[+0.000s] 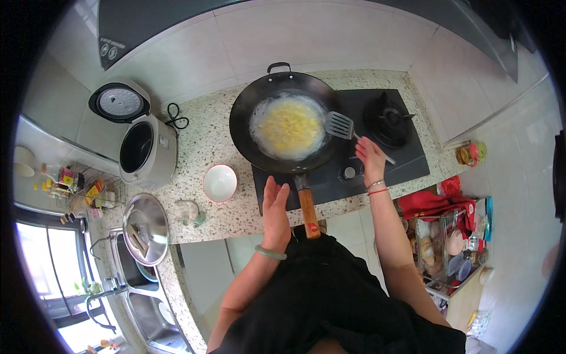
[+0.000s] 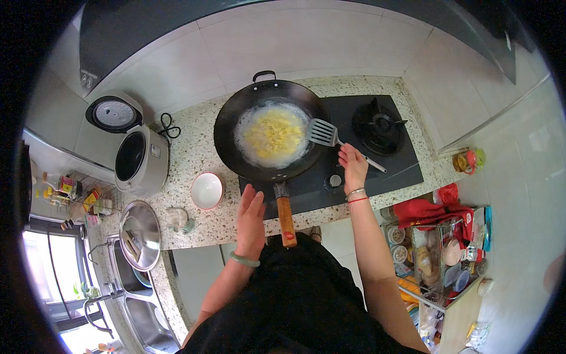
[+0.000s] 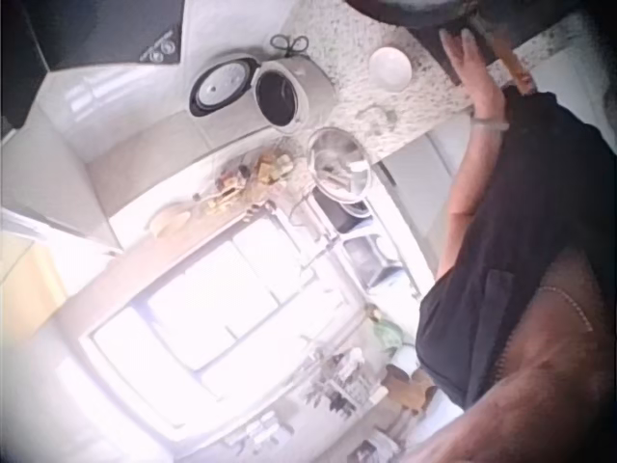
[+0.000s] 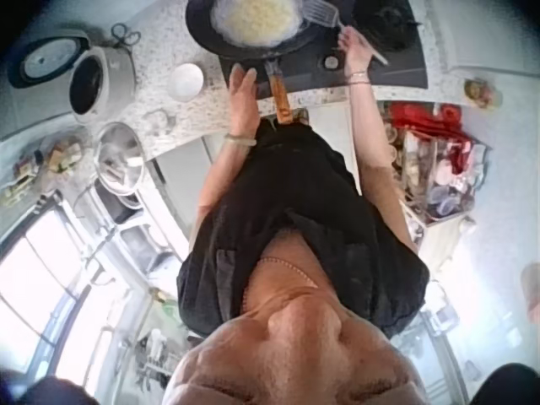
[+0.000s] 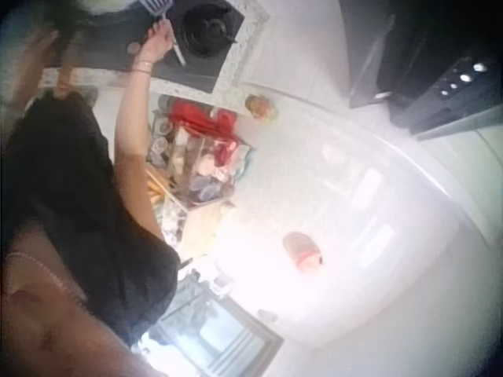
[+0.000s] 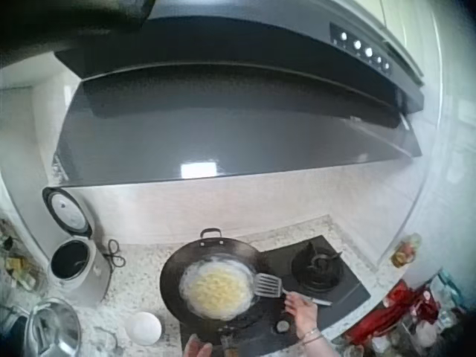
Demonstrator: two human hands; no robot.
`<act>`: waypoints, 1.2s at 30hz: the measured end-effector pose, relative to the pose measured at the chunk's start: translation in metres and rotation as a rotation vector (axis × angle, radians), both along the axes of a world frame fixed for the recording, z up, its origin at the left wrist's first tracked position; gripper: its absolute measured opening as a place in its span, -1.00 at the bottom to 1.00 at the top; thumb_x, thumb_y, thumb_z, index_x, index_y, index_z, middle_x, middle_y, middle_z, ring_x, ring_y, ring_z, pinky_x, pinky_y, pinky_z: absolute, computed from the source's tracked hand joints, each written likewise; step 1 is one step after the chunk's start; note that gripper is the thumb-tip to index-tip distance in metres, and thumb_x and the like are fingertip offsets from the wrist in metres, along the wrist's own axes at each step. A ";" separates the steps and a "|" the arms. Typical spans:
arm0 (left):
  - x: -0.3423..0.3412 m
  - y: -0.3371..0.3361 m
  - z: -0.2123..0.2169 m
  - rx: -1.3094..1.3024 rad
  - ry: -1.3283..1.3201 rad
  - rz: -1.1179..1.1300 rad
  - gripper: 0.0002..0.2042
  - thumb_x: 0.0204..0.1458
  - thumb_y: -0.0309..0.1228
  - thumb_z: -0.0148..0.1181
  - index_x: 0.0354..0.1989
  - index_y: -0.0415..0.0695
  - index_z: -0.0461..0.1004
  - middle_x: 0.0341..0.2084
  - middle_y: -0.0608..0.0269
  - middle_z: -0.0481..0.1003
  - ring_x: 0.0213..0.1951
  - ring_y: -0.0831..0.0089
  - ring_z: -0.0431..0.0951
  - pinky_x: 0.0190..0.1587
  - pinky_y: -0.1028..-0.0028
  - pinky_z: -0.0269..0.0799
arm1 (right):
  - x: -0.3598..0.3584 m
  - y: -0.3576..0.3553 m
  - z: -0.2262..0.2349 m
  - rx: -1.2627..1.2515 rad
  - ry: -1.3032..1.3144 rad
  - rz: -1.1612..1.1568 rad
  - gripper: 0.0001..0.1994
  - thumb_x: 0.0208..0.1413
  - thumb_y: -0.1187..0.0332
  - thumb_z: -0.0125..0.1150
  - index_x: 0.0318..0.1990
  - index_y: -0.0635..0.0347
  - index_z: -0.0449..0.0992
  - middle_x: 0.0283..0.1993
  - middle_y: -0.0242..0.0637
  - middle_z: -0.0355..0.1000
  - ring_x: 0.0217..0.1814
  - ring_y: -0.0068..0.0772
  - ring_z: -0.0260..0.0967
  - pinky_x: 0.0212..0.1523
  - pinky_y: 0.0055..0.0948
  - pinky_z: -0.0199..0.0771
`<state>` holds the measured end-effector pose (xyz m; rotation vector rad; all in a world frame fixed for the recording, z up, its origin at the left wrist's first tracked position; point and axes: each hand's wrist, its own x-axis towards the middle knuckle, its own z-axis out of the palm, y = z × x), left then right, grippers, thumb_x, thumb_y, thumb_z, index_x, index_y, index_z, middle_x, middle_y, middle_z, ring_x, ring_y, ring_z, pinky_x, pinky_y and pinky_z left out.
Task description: The person cooks eggs in a wok on a gas stove, stirring the mixture with a spatula. They periodically add water from a small bowl into the wok to adjust the consistency of the cooking eggs.
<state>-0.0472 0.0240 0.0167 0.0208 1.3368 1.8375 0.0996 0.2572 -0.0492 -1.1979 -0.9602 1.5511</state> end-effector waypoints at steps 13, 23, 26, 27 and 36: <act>0.036 0.032 0.024 0.025 0.231 0.144 -0.43 0.16 -0.54 -0.07 0.35 -0.28 -0.04 0.36 0.04 -0.02 0.38 0.27 -0.03 0.35 0.38 -0.09 | 0.081 0.063 -0.080 0.392 -1.510 0.237 -0.63 0.04 0.36 0.12 0.07 -0.04 0.41 0.16 -0.38 0.35 0.27 -0.23 0.19 0.18 0.04 0.15; 0.033 0.030 0.000 -0.045 0.192 0.249 -0.41 0.14 -0.57 -0.01 0.35 -0.25 -0.02 0.35 0.07 0.00 0.38 0.29 -0.04 0.34 0.38 -0.08 | 0.110 0.072 -0.095 0.669 -1.443 0.255 -0.74 0.12 0.29 0.13 -0.02 -0.17 0.43 -0.04 -0.48 0.43 0.09 -0.27 0.29 0.15 0.04 0.12; 0.031 0.025 -0.008 -0.052 0.155 0.266 -0.43 0.13 -0.55 0.01 0.34 -0.25 0.03 0.32 0.04 0.06 0.35 0.30 0.03 0.33 0.39 -0.04 | 0.111 0.059 -0.063 0.853 -1.411 0.242 -0.75 0.14 0.28 0.12 -0.02 -0.15 0.42 -0.05 -0.47 0.41 0.08 -0.27 0.27 0.11 -0.02 0.14; 0.030 0.024 -0.012 -0.054 0.146 0.261 -0.44 0.13 -0.53 0.02 0.33 -0.26 0.05 0.31 0.03 0.09 0.34 0.30 0.06 0.33 0.39 -0.02 | 0.112 0.055 -0.049 0.903 -1.404 0.240 -0.75 0.13 0.28 0.12 -0.01 -0.14 0.42 -0.04 -0.46 0.40 0.08 -0.27 0.26 0.10 -0.03 0.14; 0.023 0.011 -0.034 -0.042 -0.174 0.077 -0.34 0.10 -0.37 0.18 0.34 -0.20 0.01 0.19 0.14 0.26 0.19 0.42 0.26 0.19 0.45 0.14 | 0.080 0.015 0.099 0.199 -0.504 0.888 -0.49 0.07 0.65 0.06 0.23 0.22 0.26 -0.22 -0.39 0.47 -0.49 -0.73 0.26 -0.53 -0.62 0.33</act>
